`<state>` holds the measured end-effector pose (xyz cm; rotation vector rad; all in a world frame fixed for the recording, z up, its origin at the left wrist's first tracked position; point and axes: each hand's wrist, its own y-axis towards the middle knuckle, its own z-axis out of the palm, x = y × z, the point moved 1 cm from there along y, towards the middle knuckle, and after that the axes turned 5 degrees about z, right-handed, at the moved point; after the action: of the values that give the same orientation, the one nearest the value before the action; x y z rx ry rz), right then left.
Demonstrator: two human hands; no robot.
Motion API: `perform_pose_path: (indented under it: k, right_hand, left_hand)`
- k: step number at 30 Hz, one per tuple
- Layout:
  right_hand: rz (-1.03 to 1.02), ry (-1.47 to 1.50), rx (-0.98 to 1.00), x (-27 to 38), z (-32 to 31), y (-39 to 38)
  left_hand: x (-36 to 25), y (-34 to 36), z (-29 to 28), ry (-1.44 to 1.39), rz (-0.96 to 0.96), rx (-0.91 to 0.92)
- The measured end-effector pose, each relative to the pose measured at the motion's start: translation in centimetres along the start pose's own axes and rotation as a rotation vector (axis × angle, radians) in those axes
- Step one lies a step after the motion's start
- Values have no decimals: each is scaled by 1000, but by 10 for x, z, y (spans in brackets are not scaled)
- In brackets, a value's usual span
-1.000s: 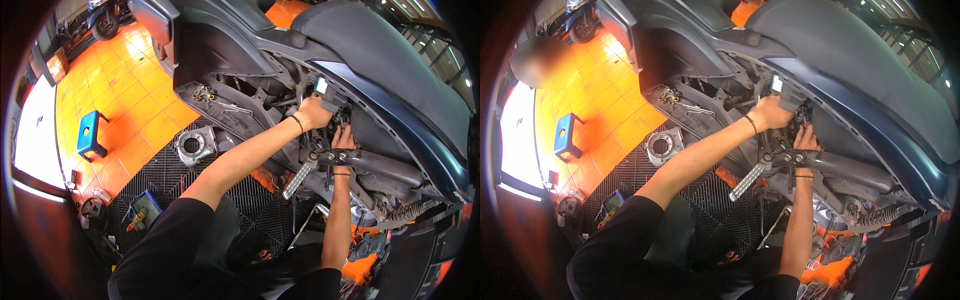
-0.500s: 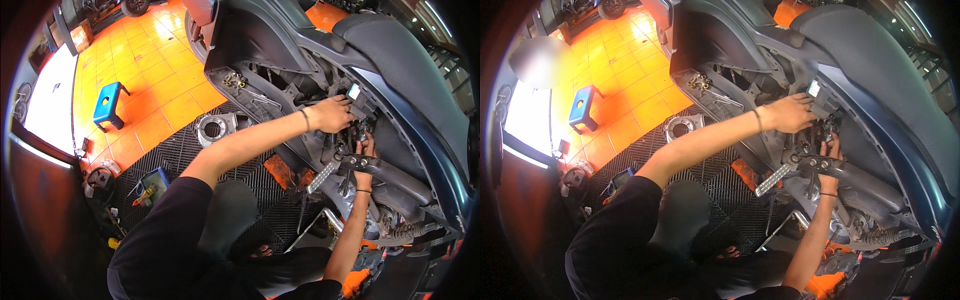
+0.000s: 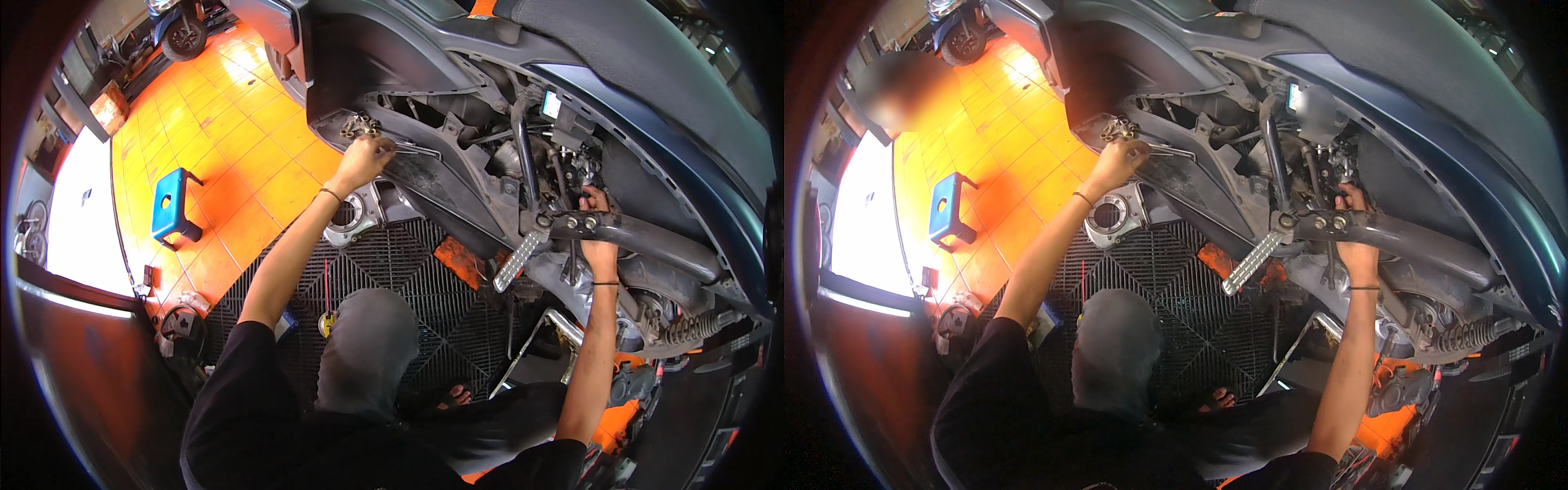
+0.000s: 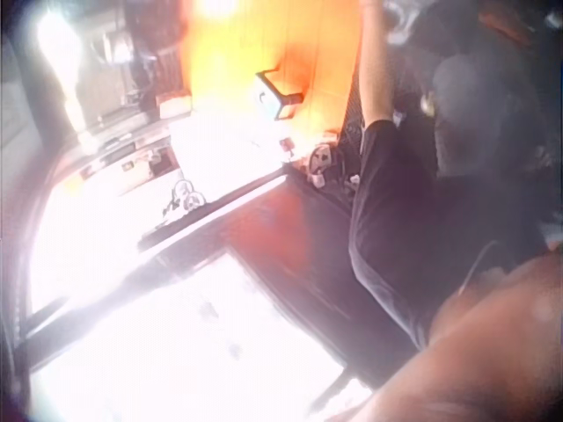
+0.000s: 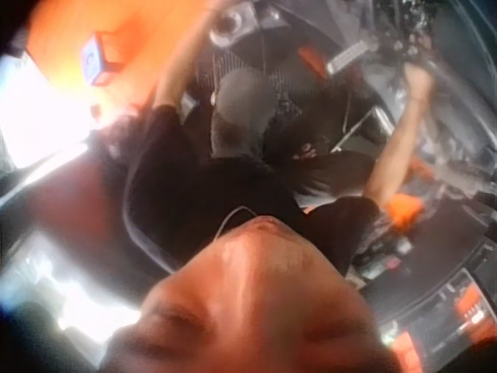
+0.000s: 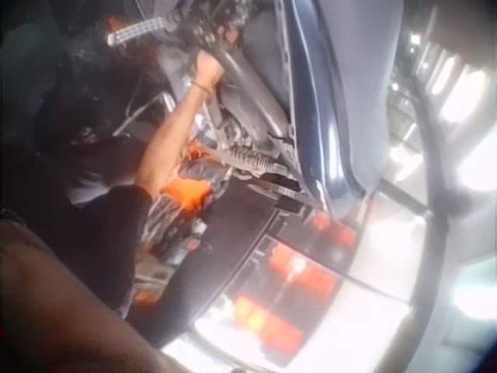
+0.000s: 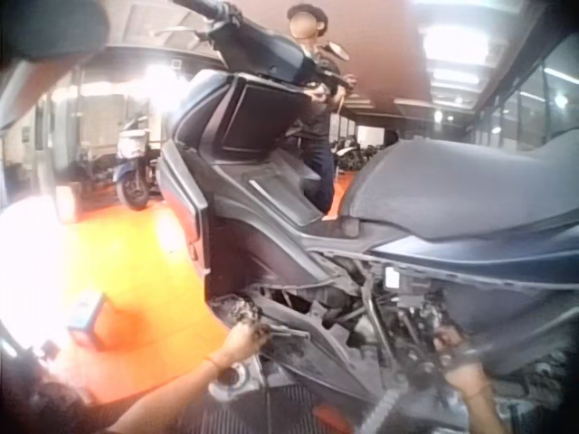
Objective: The person installs a throttle body into a motorcycle engine compartment by hand and secures it with tools, connecting various cables and connectors.
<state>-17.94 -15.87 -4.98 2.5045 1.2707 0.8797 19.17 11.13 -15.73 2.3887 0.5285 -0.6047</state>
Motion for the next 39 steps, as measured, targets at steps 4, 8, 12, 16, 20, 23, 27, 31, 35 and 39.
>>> perform_pose_path:
  k: [4, 8, 12, 16, 20, 23, 27, 31, 35, 39]
  right_hand:
    - [-98, 0, -21, -3, -3, -8]
    - [-152, -35, -28, -2, -13, -15]
    - [-212, -63, -76, -9, -17, -18]
    - [-219, -5, -77, -13, -10, -17]
    - [-198, -116, -52, -13, -8, -21]
    - [-1, -252, 54, -25, -12, -27]
    - [-114, -293, -94, -23, -9, -28]
    - [-217, -248, -143, -24, 6, -18]
    - [-117, -204, -69, -13, 4, -21]
    - [-156, -262, -139, -3, -14, -32]
  left_hand:
    - [3, 19, 27, 58, 26, -129]
    - [30, 28, 28, 178, 92, -82]
    - [31, 34, 19, 234, 206, -9]
    - [16, 40, 20, 339, 40, 46]
    - [0, 48, 31, 400, -238, 91]
    - [-14, 62, 39, 396, -498, 121]
    - [7, 80, 51, 343, -568, 194]
    - [83, 90, 41, 169, -384, 272]
    - [86, 87, 38, -228, -555, 236]
    - [53, 77, 22, -209, -506, 203]
